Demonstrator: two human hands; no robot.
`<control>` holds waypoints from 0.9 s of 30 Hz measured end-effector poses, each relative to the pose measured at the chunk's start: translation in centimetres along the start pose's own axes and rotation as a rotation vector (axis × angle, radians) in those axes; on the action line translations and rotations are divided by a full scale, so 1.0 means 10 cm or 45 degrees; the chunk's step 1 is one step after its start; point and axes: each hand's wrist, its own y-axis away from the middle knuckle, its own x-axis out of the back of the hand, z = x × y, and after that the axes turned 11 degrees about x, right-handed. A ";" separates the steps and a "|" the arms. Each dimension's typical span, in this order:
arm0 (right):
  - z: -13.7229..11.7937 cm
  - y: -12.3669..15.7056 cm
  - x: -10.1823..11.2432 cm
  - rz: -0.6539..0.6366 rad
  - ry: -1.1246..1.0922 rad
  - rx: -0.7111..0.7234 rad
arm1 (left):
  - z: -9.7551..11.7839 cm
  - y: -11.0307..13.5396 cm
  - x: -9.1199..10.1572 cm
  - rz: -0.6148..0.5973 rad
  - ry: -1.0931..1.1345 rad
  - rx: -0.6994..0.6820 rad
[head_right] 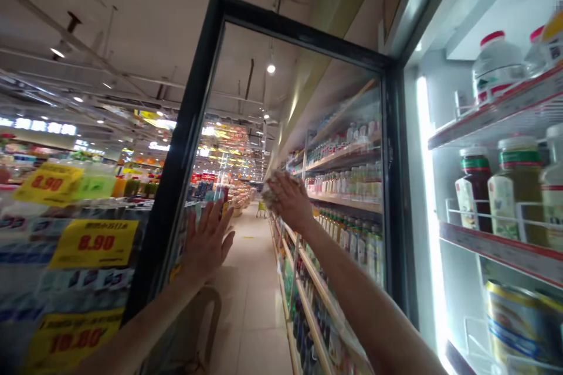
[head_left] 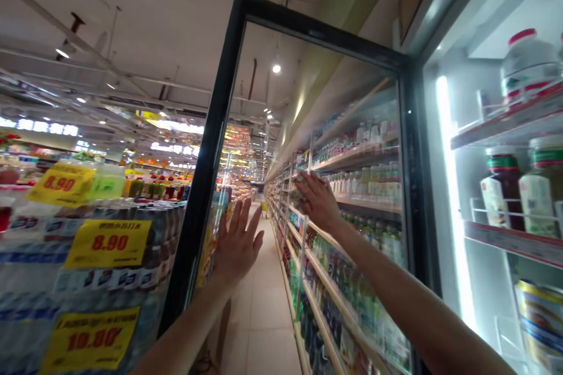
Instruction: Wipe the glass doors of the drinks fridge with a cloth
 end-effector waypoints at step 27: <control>0.34 0.68 0.14 0.399 0.171 -0.684 | 0.00 0.02 -0.06 -0.009 0.000 0.010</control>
